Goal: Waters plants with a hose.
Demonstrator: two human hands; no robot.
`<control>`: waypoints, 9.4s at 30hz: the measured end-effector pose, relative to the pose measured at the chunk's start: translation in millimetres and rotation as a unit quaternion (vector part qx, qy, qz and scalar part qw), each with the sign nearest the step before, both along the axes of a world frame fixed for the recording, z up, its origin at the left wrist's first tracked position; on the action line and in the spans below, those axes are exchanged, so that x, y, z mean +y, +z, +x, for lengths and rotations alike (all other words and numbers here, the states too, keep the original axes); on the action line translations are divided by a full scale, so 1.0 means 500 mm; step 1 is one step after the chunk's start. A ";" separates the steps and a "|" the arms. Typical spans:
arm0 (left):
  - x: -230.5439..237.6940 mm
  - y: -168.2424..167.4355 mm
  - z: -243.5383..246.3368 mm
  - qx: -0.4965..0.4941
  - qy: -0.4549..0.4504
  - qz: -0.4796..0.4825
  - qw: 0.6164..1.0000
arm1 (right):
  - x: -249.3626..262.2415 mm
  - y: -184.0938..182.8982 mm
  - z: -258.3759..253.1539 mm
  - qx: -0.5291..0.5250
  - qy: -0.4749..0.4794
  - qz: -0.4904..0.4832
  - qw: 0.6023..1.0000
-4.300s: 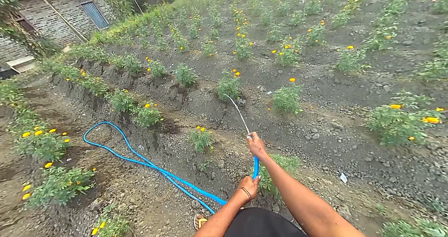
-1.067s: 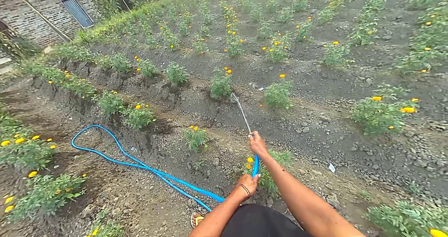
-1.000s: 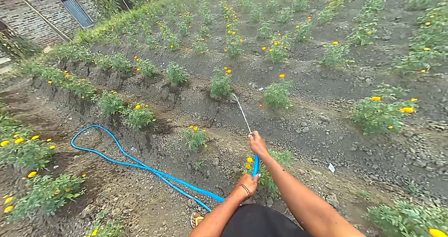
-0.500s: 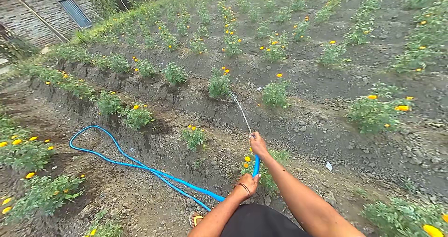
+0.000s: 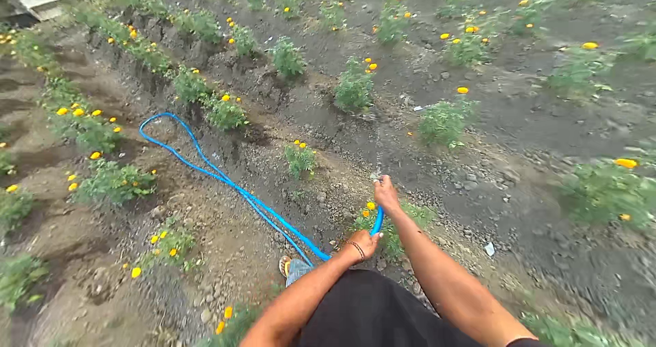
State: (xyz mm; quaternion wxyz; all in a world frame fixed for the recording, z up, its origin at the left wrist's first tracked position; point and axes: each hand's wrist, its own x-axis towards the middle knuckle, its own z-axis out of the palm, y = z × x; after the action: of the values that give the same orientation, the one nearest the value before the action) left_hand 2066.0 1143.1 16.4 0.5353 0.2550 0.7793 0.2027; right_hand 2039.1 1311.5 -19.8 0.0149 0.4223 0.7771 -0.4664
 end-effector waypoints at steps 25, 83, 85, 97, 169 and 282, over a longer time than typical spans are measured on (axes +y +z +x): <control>-0.432 -0.047 0.356 -0.026 0.675 0.148 0.722 | -0.804 0.059 0.069 -0.078 0.670 0.100 0.731; -0.368 0.010 0.438 -0.077 0.709 0.081 0.696 | -0.748 0.062 0.152 -0.085 0.706 0.090 0.697; -0.368 0.013 0.441 -0.083 0.720 0.088 0.683 | -0.755 0.059 0.154 -0.089 0.714 0.091 0.689; -0.360 0.011 0.450 -0.079 0.744 0.093 0.656 | -0.767 0.061 0.169 -0.093 0.738 0.090 0.662; -0.326 0.023 0.408 -0.051 0.741 0.098 0.662 | -0.727 0.119 0.135 -0.022 0.706 0.105 0.700; -0.302 0.014 0.445 -0.077 0.771 0.102 0.624 | -0.742 0.061 0.178 -0.087 0.772 0.109 0.620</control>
State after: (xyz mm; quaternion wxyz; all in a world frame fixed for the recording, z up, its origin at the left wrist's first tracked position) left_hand 2288.4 992.2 23.5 0.2120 -0.4027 0.6209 0.6383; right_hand 2128.0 940.8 10.4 0.3913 -0.2961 0.8572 -0.1563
